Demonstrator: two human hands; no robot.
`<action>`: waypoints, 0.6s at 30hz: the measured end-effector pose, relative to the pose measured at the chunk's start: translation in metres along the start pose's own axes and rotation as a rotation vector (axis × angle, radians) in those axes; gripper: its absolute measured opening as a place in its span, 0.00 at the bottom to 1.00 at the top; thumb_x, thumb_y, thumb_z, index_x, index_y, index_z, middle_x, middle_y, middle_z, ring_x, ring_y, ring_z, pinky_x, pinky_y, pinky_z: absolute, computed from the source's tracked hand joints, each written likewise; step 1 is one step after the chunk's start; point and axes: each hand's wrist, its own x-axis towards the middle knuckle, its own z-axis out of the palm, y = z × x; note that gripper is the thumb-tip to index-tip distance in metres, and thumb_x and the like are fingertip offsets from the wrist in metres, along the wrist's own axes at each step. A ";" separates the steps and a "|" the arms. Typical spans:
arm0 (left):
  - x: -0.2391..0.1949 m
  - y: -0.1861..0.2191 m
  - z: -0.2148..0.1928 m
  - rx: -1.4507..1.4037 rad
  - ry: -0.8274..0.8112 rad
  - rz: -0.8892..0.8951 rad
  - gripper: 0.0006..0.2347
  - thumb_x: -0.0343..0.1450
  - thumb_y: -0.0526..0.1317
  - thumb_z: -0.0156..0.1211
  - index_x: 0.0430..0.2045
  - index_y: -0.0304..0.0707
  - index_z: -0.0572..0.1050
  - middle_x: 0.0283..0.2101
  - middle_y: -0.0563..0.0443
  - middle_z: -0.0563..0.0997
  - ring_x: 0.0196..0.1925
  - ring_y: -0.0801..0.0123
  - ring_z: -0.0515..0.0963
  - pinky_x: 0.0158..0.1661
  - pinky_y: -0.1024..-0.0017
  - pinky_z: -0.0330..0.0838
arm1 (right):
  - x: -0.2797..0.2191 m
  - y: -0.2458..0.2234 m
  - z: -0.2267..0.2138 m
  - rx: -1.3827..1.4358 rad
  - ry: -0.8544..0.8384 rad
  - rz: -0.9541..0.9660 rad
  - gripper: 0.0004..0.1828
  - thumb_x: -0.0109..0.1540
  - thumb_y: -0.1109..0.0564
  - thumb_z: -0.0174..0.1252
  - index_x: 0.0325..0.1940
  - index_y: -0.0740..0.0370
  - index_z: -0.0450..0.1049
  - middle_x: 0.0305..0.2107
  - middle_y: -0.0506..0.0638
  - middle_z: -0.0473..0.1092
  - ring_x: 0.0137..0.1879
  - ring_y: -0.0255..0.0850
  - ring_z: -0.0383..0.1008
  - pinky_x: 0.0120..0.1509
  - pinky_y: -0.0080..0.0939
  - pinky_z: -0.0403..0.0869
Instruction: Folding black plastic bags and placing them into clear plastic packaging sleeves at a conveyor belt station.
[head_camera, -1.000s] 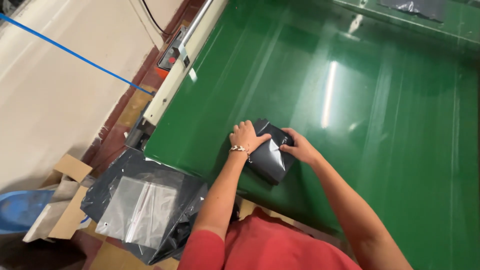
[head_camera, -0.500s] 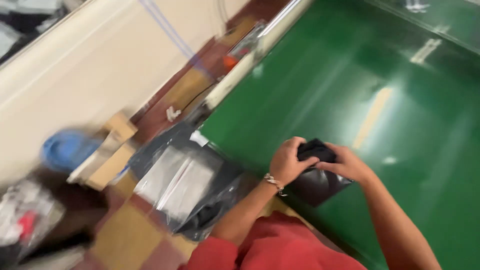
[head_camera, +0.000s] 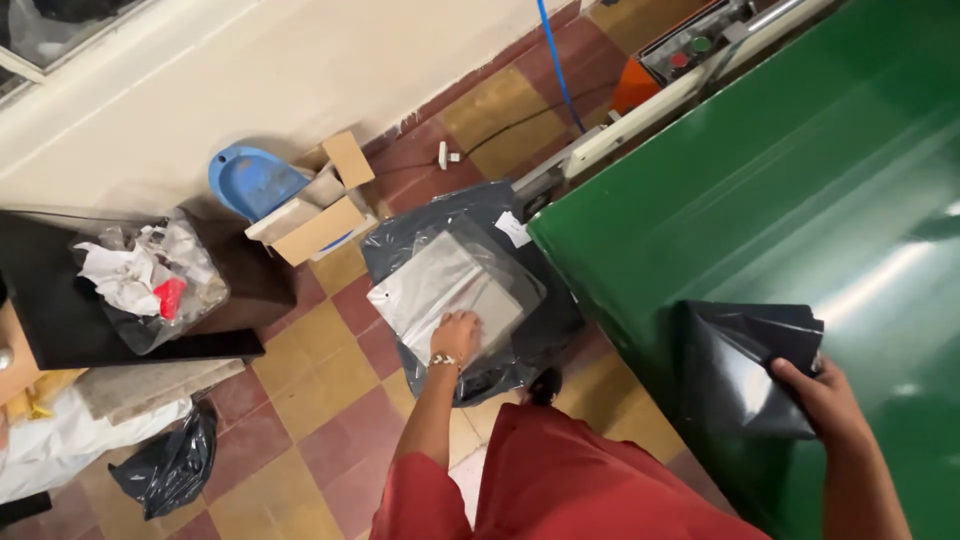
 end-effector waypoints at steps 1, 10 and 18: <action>0.004 0.003 -0.007 -0.003 -0.001 -0.003 0.10 0.69 0.41 0.47 0.37 0.48 0.77 0.44 0.51 0.80 0.50 0.52 0.72 0.41 0.51 0.74 | 0.001 -0.001 -0.001 -0.004 -0.001 0.001 0.19 0.61 0.53 0.63 0.51 0.69 0.73 0.36 0.57 0.72 0.39 0.46 0.70 0.38 0.45 0.68; 0.026 -0.009 -0.015 0.066 -0.179 -0.136 0.05 0.70 0.46 0.58 0.32 0.53 0.77 0.48 0.53 0.75 0.56 0.53 0.67 0.42 0.52 0.73 | -0.002 0.005 -0.002 -0.024 0.064 0.015 0.18 0.62 0.53 0.63 0.53 0.63 0.73 0.37 0.54 0.72 0.40 0.41 0.67 0.40 0.42 0.66; 0.020 -0.020 -0.005 0.021 -0.128 -0.123 0.08 0.73 0.45 0.50 0.36 0.51 0.79 0.48 0.55 0.74 0.57 0.53 0.66 0.41 0.49 0.73 | -0.006 0.005 -0.005 -0.029 0.041 -0.005 0.19 0.65 0.56 0.60 0.58 0.67 0.70 0.41 0.58 0.71 0.44 0.46 0.69 0.44 0.43 0.65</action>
